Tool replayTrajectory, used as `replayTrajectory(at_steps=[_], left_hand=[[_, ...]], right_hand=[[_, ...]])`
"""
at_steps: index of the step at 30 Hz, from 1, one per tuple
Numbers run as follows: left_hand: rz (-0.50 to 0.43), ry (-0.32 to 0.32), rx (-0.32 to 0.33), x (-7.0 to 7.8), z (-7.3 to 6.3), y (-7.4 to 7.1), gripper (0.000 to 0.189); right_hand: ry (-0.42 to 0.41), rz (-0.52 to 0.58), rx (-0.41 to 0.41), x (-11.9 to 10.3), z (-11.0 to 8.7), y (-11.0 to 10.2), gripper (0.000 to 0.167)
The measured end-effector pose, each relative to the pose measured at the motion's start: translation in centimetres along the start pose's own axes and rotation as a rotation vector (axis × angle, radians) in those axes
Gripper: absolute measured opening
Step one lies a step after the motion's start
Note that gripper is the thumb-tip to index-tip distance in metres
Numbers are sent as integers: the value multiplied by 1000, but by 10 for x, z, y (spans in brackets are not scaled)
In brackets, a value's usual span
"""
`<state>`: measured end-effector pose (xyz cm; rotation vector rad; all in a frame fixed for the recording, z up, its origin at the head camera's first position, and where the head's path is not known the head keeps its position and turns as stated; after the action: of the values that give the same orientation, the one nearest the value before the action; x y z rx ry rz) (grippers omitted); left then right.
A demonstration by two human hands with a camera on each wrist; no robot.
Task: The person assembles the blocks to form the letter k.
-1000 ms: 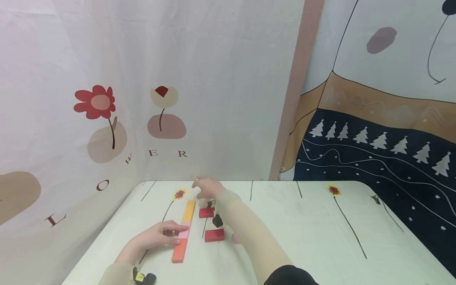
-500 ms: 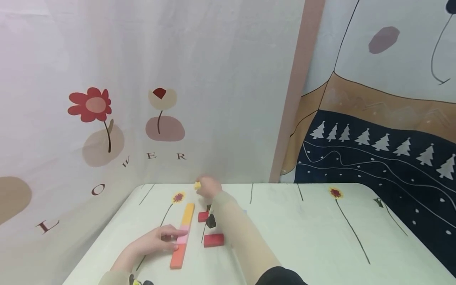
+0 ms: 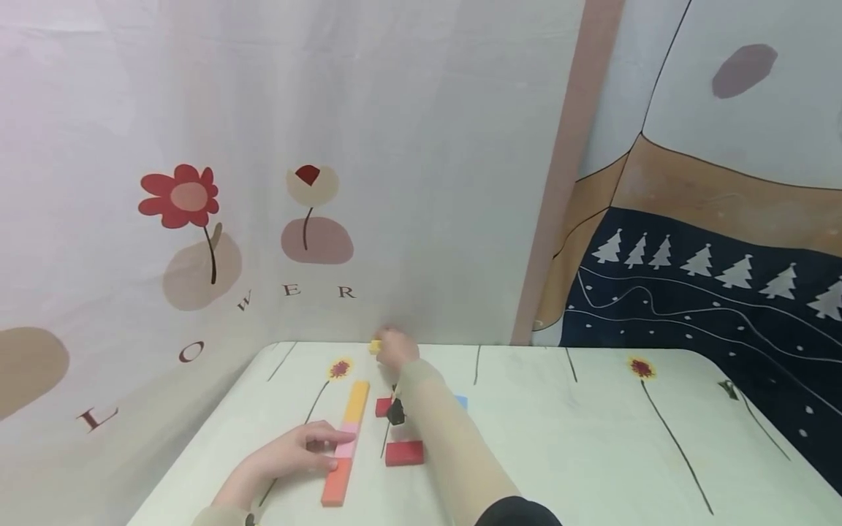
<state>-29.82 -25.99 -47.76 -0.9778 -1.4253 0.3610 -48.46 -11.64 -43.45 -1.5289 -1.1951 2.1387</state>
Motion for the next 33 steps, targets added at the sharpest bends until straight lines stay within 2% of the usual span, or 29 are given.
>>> replayTrajectory(at_steps=[4, 11, 17, 21, 27, 33], left_hand=[[6, 26, 11, 2, -2, 0, 41], [15, 7, 7, 2, -2, 1, 40], [24, 11, 10, 0, -2, 1, 40], [19, 15, 13, 1, -2, 0, 41], [16, -25, 4, 0, -2, 1, 40], [12, -21, 5, 2, -3, 1, 40]], right_hand=[[10, 14, 10, 4, 3, 6, 37], [16, -27, 11, 9, 3, 10, 38], [41, 4, 11, 10, 4, 11, 36], [35, 18, 32, 11, 4, 11, 32], [12, 67, 83, 11, 3, 12, 27], [-17, 74, 121, 10, 2, 12, 24]])
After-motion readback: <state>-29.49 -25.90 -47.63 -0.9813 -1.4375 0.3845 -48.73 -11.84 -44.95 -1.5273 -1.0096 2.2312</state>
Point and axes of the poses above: each hand's wrist, its own z-axis towards the middle knuckle, its own y-axis out of the palm, x = y × z, the point moved 5 cm from there along z, towards the middle knuckle, and after that the axes turned 14 degrees about z, right-handed, at the moved point
